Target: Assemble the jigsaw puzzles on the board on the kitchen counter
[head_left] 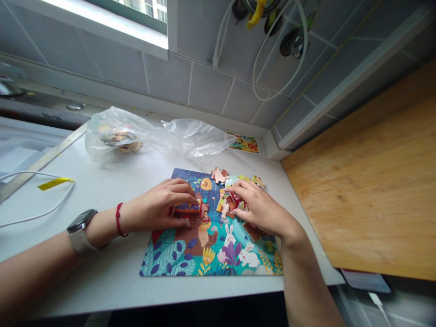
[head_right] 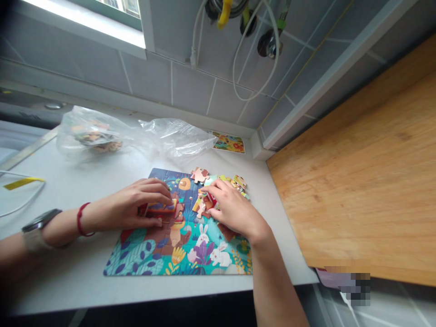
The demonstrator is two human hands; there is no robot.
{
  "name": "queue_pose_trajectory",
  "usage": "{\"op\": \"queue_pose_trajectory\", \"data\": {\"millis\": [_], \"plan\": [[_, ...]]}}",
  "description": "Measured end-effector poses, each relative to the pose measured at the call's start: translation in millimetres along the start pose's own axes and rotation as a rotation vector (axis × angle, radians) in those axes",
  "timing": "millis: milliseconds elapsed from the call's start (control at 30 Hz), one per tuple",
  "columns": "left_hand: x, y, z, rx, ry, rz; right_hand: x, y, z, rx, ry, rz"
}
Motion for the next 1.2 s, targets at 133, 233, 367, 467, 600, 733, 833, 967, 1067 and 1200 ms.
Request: {"op": "queue_pose_trajectory", "data": {"millis": [133,233,367,467,600,733,833,967,1067,1200], "plan": [[-0.1,0.2,-1.3,0.004,0.011,0.007,5.3,-8.7,-11.6,0.135,0.11,0.01],[-0.9,-0.1,-2.3,0.017,0.013,0.016,6.6,-14.5,-15.9,0.215,0.15,0.012],[-2.5,-0.6,-3.3,0.034,0.026,0.028,8.3,-23.3,-21.7,0.273,0.194,0.037],[-3.5,-0.1,-3.9,0.041,0.042,0.047,10.3,-29.8,-26.9,0.309,0.227,0.068],[-4.3,0.8,-4.5,0.053,0.053,0.065,11.9,-27.0,-24.1,0.282,0.203,0.137],[-3.8,1.6,-1.7,0.021,0.033,0.038,10.8,-21.7,-13.7,0.155,0.141,0.033],[-2.7,3.5,0.2,-0.004,0.039,0.041,9.9,-21.0,-9.9,0.13,0.12,-0.034],[-1.7,5.0,-0.4,0.01,0.046,0.067,10.4,-22.9,-10.5,0.134,0.132,-0.026],[-1.0,4.4,-0.9,0.015,0.032,0.053,10.5,-23.8,-10.9,0.125,0.144,-0.007],[-0.4,3.7,-0.2,0.017,0.002,0.03,10.6,-22.9,-11.9,0.123,0.174,0.009]]}}
Point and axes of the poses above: each hand's wrist, its own x-axis towards the middle knuckle, its own y-axis out of the back of the hand, z = x × y, the point moved 4 cm from there along x, towards the middle knuckle, and after that the axes turned 11 degrees about z, right-handed, at the moved point
